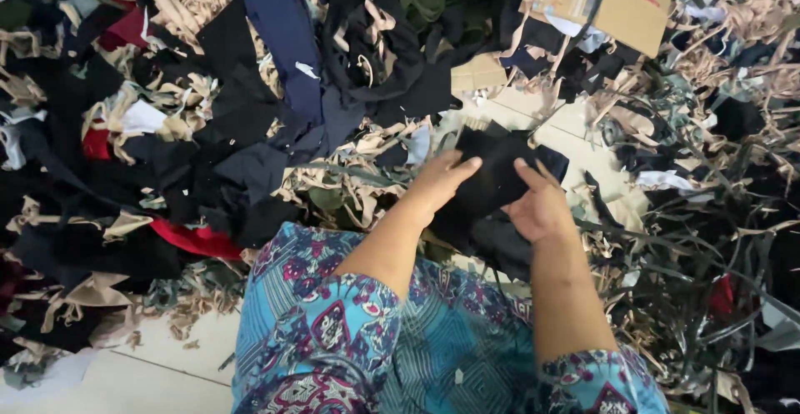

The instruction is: Sorting through a large pile of fabric scraps by hand on the floor

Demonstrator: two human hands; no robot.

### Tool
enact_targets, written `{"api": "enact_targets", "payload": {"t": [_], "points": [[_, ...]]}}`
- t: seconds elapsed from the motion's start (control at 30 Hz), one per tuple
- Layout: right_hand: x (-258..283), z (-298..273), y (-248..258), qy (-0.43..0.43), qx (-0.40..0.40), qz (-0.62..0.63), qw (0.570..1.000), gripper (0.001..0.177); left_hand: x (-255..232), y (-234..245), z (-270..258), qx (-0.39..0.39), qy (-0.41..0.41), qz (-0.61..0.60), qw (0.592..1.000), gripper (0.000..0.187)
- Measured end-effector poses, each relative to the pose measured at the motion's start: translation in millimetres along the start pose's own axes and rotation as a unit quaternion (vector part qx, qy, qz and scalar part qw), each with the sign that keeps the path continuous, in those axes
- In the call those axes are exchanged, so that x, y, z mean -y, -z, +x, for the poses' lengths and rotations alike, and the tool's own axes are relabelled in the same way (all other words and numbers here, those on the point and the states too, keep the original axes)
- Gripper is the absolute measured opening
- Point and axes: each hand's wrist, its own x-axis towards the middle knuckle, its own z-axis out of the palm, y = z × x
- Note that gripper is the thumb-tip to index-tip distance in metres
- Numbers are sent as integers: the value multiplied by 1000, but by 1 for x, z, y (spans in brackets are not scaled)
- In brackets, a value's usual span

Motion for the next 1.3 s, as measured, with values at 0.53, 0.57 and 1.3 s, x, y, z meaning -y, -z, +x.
{"api": "enact_targets", "payload": {"t": [0.53, 0.57, 1.3], "points": [[-32, 20, 35, 200, -88, -507, 834, 41, -12, 5, -27, -53, 62, 320, 944, 27], [-35, 16, 33, 316, -124, -567, 751, 45, -32, 3, -43, -50, 47, 361, 930, 25], [-49, -40, -125, 617, 105, -544, 558, 45, -140, 147, -133, -302, -155, 364, 867, 39]]}}
